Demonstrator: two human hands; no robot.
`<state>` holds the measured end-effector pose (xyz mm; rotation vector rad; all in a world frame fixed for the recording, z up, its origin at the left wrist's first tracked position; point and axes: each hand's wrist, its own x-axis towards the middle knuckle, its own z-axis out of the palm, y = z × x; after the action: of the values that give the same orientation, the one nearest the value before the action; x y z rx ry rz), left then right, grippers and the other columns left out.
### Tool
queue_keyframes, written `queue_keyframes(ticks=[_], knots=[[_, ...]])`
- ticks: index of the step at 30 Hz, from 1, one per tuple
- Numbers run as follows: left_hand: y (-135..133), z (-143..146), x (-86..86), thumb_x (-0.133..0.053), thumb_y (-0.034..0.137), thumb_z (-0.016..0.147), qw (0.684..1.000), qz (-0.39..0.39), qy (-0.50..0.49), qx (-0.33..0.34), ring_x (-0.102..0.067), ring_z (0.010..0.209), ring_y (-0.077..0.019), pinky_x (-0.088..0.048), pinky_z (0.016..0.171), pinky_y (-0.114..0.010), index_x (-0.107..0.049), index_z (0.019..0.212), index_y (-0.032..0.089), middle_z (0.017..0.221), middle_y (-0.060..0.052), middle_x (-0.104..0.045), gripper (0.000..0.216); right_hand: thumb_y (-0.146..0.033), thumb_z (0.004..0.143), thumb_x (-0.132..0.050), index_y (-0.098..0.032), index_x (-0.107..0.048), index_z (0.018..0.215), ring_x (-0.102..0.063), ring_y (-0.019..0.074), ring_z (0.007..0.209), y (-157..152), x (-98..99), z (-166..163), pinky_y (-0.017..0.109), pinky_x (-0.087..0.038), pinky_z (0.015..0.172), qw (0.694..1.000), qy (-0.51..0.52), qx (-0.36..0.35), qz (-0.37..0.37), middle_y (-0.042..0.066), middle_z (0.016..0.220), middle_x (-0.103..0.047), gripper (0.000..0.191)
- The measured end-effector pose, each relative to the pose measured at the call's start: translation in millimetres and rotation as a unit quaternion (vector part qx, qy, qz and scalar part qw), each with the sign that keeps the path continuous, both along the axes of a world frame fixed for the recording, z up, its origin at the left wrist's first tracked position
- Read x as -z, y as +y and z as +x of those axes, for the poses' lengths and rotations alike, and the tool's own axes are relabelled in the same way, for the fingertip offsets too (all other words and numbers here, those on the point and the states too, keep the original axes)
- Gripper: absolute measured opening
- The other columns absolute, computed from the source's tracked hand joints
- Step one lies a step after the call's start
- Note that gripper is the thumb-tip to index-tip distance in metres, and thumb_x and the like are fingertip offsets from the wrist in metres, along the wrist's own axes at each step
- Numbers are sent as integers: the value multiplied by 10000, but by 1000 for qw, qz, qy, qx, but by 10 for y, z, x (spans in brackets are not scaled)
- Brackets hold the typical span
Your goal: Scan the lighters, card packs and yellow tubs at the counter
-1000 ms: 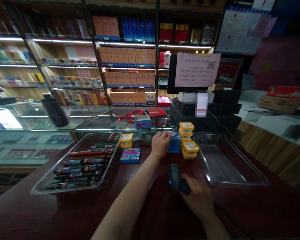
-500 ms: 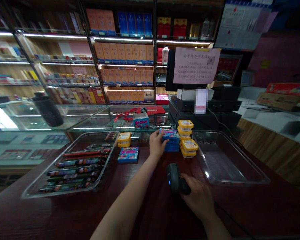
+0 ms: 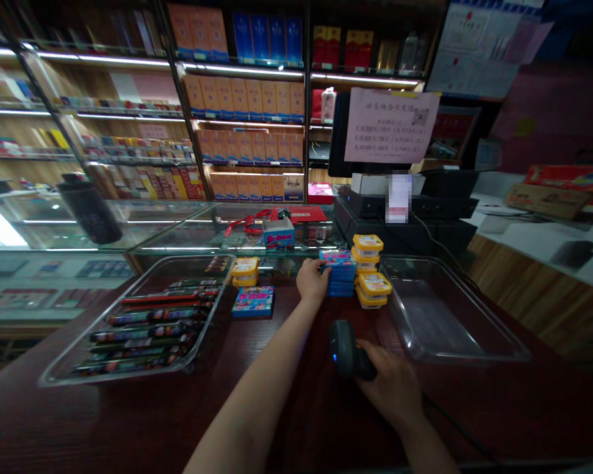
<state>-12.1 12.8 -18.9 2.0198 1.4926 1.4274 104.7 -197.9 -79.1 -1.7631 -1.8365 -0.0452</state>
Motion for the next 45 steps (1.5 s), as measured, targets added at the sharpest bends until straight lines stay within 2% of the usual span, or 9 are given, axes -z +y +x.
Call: queue_keyframes(ticks=[8,12,17,22,27,33,38,42,45], knots=[[-296,-450,159,-568,177,783,995,44,76,44,-566,903,-217,-441,838,-343,-676,1009,216,931,-75,-613,254,-257,799,-568,-218,-579,1156,-657,212,901,-33,20,-3,327,-468,779,1000,-28,3,1,51,1041,-698,360],[-531,-841,228,-576,195,776,984,22,169,-54,-527,981,-268,-412,883,-409,-665,1017,209,982,-106,-602,257,-253,798,-570,-220,-576,1152,-661,213,915,-48,31,2,320,-476,750,999,-50,-2,15,50,1065,-696,356],[-675,-1209,360,-663,359,727,938,-75,239,-239,-340,1262,-375,-265,1021,-536,-567,1175,179,1274,-184,-467,492,-263,809,-558,-209,-573,1150,-669,219,904,-81,12,1,321,-487,725,998,-63,-8,25,47,1052,-702,346],[-638,-1325,477,-629,523,722,920,-127,235,-286,-312,1282,-400,-279,1007,-531,-519,1210,149,1358,-229,-370,624,-288,822,-542,-221,-561,1159,-670,210,900,-87,16,16,307,-488,730,998,-65,-15,19,37,1049,-703,344],[-697,-1310,418,-602,464,730,923,-114,251,-269,-451,1137,-336,-317,977,-494,-578,1097,186,1230,-172,-480,460,-269,811,-542,-232,-562,1156,-663,211,932,-67,45,18,314,-482,749,999,-50,-10,18,34,1053,-703,347],[-819,-1268,379,-613,414,729,925,-84,314,-198,-390,1236,-383,-142,1038,-638,-577,1092,173,1224,-184,-529,437,-301,810,-565,-251,-566,1154,-670,215,913,-64,28,-6,313,-476,733,998,-56,5,9,33,1058,-705,348],[-760,-1223,401,-564,203,784,923,-88,343,-147,-430,1237,-387,-323,1008,-510,-591,1104,91,1238,-252,-539,339,-273,799,-577,-253,-565,1155,-671,218,908,-71,-2,-21,319,-478,729,998,-55,10,-1,23,1053,-706,357],[-723,-1248,378,-426,96,833,956,-50,256,-134,-518,1156,-336,-399,964,-458,-586,1066,76,1147,-242,-592,284,-244,803,-564,-245,-560,1159,-666,212,936,-76,0,-22,309,-482,738,999,-51,1,1,33,1074,-699,355],[-715,-1302,352,-429,192,873,993,-12,64,-96,-602,989,-275,-460,906,-441,-577,993,135,988,-156,-632,199,-248,804,-559,-241,-557,1165,-666,209,938,-71,19,-8,298,-485,740,998,-57,-5,15,47,1085,-696,361]])
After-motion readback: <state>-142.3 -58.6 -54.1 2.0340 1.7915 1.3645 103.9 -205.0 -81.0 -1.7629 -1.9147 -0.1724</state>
